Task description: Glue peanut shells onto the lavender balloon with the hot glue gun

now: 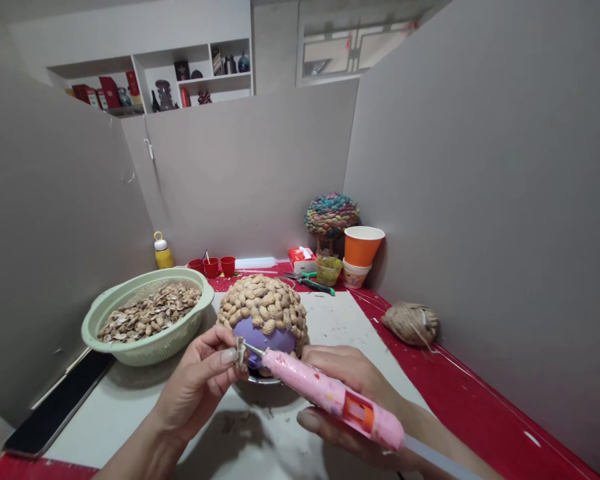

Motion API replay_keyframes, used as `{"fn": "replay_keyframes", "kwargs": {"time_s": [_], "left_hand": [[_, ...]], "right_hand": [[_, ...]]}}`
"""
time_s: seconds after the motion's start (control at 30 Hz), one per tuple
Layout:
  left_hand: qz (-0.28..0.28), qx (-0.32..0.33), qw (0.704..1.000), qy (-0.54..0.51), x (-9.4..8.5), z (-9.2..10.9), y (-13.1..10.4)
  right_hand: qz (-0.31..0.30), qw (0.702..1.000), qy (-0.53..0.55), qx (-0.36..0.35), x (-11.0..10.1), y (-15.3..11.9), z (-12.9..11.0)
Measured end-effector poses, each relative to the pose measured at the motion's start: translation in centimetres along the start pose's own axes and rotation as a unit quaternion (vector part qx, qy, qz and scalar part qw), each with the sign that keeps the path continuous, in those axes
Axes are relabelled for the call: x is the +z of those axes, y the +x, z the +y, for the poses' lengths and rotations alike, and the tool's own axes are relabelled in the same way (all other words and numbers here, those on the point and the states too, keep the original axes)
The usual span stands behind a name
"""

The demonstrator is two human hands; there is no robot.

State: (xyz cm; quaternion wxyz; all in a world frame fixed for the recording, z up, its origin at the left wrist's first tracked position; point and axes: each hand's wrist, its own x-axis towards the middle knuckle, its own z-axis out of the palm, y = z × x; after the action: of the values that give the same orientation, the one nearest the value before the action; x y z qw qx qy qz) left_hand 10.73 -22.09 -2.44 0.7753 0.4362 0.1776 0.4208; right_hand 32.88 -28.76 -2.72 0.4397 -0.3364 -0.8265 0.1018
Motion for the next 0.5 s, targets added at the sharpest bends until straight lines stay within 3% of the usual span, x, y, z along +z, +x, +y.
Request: {"fn": "replay_keyframes", "kwargs": {"time_s": [0.5], "left_hand": [[0.030,0.032,0.998,0.036,0.42,-0.19,-0.03]], "right_hand": [[0.007,0.996,-0.072,-0.061,0.41,0.11,0.36]]}}
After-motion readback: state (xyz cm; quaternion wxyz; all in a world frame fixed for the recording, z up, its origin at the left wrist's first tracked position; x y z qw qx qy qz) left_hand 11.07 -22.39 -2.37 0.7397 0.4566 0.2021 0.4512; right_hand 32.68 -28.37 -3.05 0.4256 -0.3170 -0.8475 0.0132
